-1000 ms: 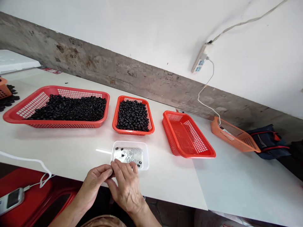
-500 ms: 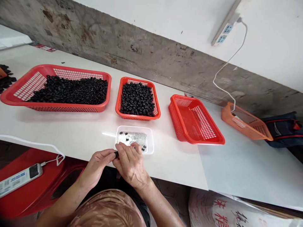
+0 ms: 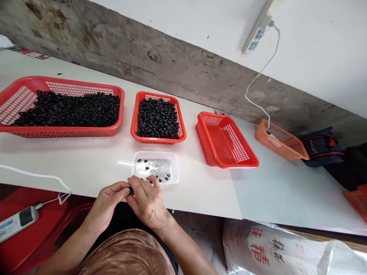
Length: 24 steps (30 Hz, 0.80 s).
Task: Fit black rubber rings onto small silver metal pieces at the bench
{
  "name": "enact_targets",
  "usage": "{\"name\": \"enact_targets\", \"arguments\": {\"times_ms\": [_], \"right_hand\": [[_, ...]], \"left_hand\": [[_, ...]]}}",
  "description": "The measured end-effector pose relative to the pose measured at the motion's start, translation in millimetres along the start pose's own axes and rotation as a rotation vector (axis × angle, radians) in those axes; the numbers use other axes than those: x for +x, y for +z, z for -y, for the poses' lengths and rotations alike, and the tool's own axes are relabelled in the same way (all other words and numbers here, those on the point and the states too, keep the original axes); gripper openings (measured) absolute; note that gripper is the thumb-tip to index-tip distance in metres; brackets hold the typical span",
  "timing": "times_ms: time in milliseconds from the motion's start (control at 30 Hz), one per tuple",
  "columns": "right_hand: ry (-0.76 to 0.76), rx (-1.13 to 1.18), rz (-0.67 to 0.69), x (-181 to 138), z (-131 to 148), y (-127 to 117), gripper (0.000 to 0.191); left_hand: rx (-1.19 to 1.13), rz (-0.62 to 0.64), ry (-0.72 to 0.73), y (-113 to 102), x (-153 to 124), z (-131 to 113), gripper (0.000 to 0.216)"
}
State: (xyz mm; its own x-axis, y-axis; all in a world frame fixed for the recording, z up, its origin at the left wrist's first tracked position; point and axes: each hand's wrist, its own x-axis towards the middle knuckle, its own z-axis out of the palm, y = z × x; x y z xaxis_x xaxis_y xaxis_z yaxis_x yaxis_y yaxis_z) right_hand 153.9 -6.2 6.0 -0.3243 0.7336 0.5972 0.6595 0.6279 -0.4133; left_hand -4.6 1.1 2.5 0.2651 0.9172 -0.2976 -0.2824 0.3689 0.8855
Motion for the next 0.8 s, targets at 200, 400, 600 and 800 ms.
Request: {"name": "enact_targets", "arguments": {"times_ms": [200, 400, 600, 800], "right_hand": [[0.268, 0.374, 0.09, 1, 7, -15, 0.03], [0.441, 0.498, 0.015, -5, 8, -10, 0.018], [0.321, 0.271, -0.066, -14, 12, 1, 0.025], [0.094, -0.036, 0.029, -9, 12, 0, 0.04]], "left_hand": [[0.001, -0.059, -0.002, -6, -3, 4, 0.019], [0.027, -0.041, -0.03, 0, -4, 4, 0.021], [0.029, -0.062, -0.001, -1, -4, 5, 0.02], [0.021, -0.092, 0.027, -2, -3, 3, 0.015]]}}
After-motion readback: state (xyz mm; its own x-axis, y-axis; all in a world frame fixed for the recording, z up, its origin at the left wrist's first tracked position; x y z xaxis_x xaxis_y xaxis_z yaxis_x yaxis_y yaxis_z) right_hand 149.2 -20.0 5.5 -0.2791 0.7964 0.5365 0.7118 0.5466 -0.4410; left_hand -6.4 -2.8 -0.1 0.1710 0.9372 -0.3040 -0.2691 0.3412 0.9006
